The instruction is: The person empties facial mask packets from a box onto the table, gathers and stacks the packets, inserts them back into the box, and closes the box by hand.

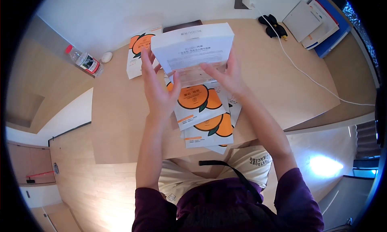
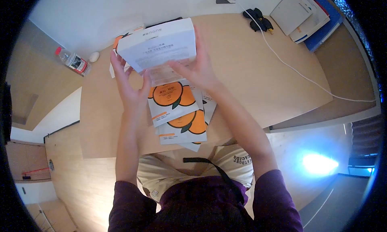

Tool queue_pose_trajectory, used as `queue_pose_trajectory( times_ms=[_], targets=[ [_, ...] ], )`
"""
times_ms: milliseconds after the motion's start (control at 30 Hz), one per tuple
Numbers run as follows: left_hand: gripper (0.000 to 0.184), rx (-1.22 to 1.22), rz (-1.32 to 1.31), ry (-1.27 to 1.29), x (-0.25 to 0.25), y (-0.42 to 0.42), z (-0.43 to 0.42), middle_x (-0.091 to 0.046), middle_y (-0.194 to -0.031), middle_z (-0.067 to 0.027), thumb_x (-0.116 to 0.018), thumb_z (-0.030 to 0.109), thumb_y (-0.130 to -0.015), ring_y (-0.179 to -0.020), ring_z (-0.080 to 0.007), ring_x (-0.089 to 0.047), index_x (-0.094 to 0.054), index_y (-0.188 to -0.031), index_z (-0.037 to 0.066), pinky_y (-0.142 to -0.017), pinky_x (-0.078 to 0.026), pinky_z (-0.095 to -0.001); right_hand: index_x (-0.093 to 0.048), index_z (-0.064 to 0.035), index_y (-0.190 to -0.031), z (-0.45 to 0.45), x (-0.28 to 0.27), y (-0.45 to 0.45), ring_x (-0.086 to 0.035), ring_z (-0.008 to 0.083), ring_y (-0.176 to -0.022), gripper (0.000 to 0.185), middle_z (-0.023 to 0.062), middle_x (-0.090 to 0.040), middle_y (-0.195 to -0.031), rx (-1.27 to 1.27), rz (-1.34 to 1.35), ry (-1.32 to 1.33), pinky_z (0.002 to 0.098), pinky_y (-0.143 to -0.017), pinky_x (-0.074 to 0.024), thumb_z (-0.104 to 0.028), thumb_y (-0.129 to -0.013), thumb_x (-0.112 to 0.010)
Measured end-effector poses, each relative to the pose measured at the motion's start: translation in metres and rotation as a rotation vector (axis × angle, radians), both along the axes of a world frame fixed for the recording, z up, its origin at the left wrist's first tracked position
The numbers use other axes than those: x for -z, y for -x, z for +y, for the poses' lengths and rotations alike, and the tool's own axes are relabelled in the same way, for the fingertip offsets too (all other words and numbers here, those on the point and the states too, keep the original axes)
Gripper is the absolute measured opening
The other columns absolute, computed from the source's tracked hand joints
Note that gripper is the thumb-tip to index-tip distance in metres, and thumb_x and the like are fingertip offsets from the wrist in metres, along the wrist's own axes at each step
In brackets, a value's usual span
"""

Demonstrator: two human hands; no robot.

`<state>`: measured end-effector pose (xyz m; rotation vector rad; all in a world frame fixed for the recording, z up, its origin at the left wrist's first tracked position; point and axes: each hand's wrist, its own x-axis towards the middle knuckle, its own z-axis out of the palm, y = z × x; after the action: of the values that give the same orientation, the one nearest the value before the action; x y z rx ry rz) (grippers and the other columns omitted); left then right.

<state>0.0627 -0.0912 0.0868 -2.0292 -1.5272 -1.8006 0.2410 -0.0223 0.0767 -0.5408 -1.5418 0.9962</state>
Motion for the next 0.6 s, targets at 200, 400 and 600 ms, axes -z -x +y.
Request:
queue_pose_trajectory(
  times_ms=[200,400,600],
  targets=[
    [0.092,-0.04,-0.055,0.219,0.017,0.003,0.008,-0.033,-0.138,-0.017,-0.067,0.002,-0.075,-0.125,-0.0296,-0.039,-0.01,-0.148,0.004,-0.094,-0.045,-0.0373,-0.034,0.0005,-0.135,0.014,0.01,-0.005,-0.052,0.0211,-0.115,0.075,0.0117,-0.053,-0.123,-0.143,-0.115,0.305,0.0359,-0.095,-0.0458,0.002,-0.07,-0.071],
    [0.088,-0.114,0.176,0.386,0.016,-0.015,-0.002,-0.021,-0.147,-0.0162,-0.069,0.004,-0.073,-0.13,-0.0369,-0.029,-0.021,-0.146,0.01,-0.101,-0.04,-0.0419,-0.042,0.0013,-0.128,0.024,0.021,-0.007,-0.057,0.021,-0.108,0.064,0.0118,-0.058,-0.116,-0.178,-0.046,0.515,0.0332,-0.091,-0.0479,-0.002,-0.072,-0.072],
    [0.08,-0.036,0.48,0.391,0.03,-0.015,0.002,-0.023,-0.15,-0.0125,-0.069,0.006,-0.072,-0.135,-0.0347,-0.024,-0.032,-0.143,0.012,-0.11,-0.026,-0.0466,-0.054,-0.002,-0.116,0.022,0.015,-0.006,-0.064,0.0144,-0.084,0.044,0.0084,-0.063,-0.103,-0.031,-0.038,0.78,0.0317,-0.067,-0.0556,-0.02,-0.08,-0.072]
  ],
)
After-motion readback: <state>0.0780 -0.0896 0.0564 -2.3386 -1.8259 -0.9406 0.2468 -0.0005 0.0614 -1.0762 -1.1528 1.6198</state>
